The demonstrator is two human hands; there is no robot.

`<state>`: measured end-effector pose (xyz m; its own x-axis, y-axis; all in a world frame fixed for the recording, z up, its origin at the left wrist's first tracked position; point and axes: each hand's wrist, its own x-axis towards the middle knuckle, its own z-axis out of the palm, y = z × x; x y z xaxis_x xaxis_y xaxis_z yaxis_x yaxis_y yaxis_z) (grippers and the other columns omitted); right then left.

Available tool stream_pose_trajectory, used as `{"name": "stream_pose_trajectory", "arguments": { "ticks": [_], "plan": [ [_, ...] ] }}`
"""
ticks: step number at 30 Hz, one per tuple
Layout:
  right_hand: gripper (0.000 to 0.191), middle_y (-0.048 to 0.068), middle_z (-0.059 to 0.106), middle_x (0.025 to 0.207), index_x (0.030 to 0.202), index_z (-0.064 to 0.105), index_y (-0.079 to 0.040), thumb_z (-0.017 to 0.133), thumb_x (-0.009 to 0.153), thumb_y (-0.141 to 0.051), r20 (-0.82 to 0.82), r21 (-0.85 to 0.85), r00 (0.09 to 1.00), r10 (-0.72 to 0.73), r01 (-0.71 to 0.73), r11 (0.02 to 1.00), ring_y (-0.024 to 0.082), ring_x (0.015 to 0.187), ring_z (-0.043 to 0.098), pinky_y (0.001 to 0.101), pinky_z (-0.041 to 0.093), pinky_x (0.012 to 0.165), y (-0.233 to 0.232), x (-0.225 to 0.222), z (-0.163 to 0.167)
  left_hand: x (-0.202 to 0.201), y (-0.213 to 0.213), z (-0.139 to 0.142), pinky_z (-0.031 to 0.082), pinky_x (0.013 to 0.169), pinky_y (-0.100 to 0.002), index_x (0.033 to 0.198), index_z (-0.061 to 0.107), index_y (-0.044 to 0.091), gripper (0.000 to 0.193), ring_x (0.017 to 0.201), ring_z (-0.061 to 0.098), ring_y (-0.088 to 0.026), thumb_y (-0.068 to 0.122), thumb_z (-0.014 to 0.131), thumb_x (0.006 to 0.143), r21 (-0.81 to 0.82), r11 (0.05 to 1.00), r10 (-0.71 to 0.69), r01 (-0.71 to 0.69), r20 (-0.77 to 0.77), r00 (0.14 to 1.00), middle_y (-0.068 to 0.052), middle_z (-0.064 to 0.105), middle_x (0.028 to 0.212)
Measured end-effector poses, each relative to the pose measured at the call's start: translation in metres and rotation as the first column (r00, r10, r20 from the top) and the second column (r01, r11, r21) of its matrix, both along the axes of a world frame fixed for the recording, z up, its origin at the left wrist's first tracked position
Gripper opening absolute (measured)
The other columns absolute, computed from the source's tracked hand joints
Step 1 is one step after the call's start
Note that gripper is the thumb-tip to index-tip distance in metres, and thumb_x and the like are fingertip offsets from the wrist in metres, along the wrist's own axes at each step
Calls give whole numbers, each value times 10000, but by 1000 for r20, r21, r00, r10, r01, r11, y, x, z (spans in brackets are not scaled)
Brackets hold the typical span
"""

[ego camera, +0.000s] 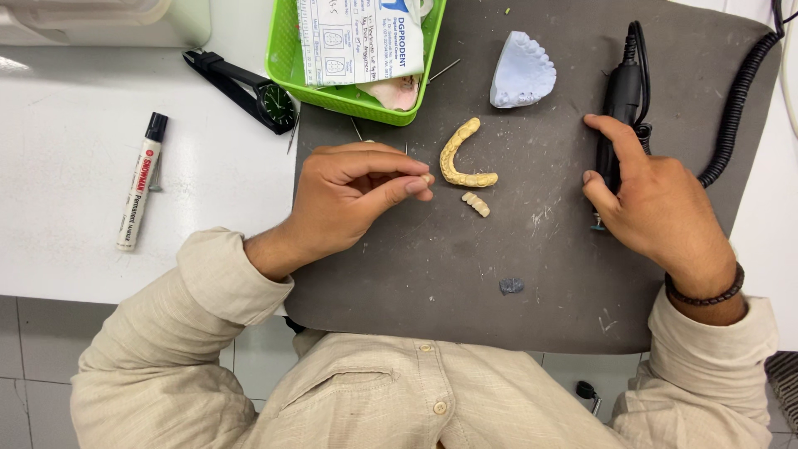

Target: The person uses a handheld rotary grinder with a small disc attachment to grind and smooth individual dental crowns and a partial denture, rotating each piece in-hand to work different surfaces. They periodically fit the ground crowns onto the denture arch to check the fit and continue grinding.

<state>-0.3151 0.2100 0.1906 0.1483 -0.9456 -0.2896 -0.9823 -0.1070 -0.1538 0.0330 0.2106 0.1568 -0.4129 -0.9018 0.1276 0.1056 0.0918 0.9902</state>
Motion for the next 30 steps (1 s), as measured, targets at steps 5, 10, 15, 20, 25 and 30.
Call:
{"name": "stream_pose_trajectory", "arguments": {
  "ticks": [5,10,15,20,25,30],
  "plan": [
    [662,115,575,491,1580,432,-141,683,970,-204,-22,3,1000,21,-21,1000,277,437,617,415,521,440,1,-1,0,1,0,0,676,849,-262,1151,742,-2,145,955,775,-169,-7,714,1010,-59,998,-19,19,-15,1000,-122,748,1094],
    [654,111,576,494,1574,443,-137,686,970,-206,-32,-19,999,31,-32,999,274,433,610,410,522,441,0,-2,-1,-2,-1,0,667,872,-259,1185,740,2,154,973,754,-157,-11,688,1041,-72,997,-41,39,-32,999,-114,731,1132],
    [654,118,581,505,1576,456,-150,682,966,-216,-32,-39,999,26,-28,999,292,456,621,431,542,477,-3,-3,-3,0,-8,-1,647,934,-272,1263,709,3,200,1025,740,-156,14,653,1071,28,995,-94,98,-105,990,-115,723,1178],
    [659,122,597,532,1591,459,-168,681,974,-235,-22,-63,999,32,-33,997,316,488,636,458,561,517,-5,-4,-4,2,-17,-3,632,949,-276,1285,687,-2,229,1023,735,-152,38,651,1063,102,989,-94,105,-111,989,-115,726,1180],
    [669,106,639,581,1603,480,-180,717,989,-303,-99,-126,994,48,-60,990,309,527,660,452,573,524,-6,-3,-3,0,-21,-3,632,904,-268,1214,724,-9,171,1003,741,-149,36,669,1059,57,992,-106,108,-47,993,-114,738,1154],
    [561,76,661,616,1519,576,-151,740,1026,-362,-118,-235,989,86,-112,965,262,526,663,405,559,496,-12,-3,-7,-3,-25,-4,638,934,-286,1207,729,10,191,1035,739,-153,8,757,1019,-258,963,-52,82,123,991,-98,729,1170]
  ]
}}
